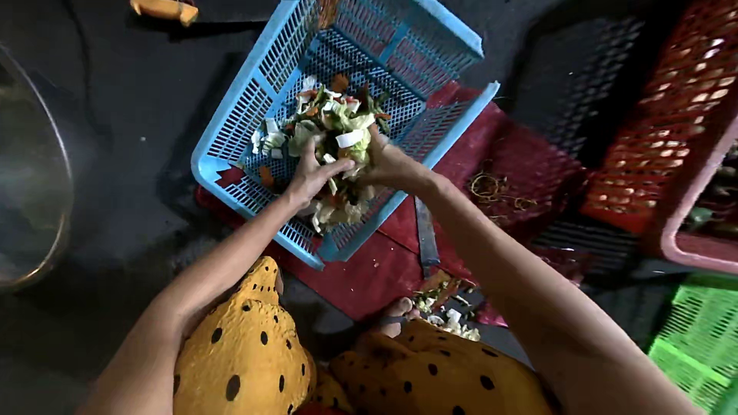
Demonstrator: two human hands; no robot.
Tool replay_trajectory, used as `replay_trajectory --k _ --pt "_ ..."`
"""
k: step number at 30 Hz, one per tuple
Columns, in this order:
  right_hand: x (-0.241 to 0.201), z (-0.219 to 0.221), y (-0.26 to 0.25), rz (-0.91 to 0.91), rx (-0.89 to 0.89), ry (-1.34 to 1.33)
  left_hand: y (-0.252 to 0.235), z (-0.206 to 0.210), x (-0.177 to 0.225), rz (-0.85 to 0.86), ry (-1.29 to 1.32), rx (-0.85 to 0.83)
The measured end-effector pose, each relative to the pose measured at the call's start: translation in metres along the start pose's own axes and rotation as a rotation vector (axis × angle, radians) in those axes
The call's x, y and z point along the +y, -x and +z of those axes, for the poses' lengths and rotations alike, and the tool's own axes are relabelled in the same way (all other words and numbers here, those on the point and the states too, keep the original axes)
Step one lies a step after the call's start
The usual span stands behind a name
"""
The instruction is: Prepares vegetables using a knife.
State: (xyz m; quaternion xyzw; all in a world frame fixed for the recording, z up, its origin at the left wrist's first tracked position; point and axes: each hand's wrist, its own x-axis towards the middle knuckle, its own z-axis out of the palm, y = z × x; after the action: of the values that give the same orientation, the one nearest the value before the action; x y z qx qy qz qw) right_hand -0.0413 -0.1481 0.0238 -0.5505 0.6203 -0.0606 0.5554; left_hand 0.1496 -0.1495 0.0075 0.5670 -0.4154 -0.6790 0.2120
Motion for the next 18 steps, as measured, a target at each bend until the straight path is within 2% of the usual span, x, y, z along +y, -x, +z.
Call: replay_trajectory --k 2,4,8,10,13,16,18 --pt "-0.021 -0.012 0.018 0.007 0.063 0.167 -0.003 -0.015 0.004 0.104 -0.142 -0.025" --pt "-0.035 -0.019 0.026 -0.087 0.145 0.236 -0.011 -0.032 0.003 0.171 -0.348 0.007" --pt "-0.056 -0.028 0.015 -0.22 0.022 0.173 -0.014 -0.056 0.016 0.148 -0.608 0.063" --pt "-0.061 -0.032 -0.001 -0.181 0.005 0.263 -0.013 -0.066 0.021 0.133 -0.636 0.062" --pt "-0.059 -0.04 -0.042 -0.158 0.123 0.391 -0.019 -0.08 0.024 0.115 -0.674 0.144" --pt "-0.039 -0.04 -0.09 -0.189 0.202 0.409 -0.033 -0.087 0.005 0.022 -0.59 0.215" --pt "-0.02 -0.031 -0.11 -0.165 0.192 0.369 -0.031 -0.078 -0.008 -0.032 -0.545 0.234"
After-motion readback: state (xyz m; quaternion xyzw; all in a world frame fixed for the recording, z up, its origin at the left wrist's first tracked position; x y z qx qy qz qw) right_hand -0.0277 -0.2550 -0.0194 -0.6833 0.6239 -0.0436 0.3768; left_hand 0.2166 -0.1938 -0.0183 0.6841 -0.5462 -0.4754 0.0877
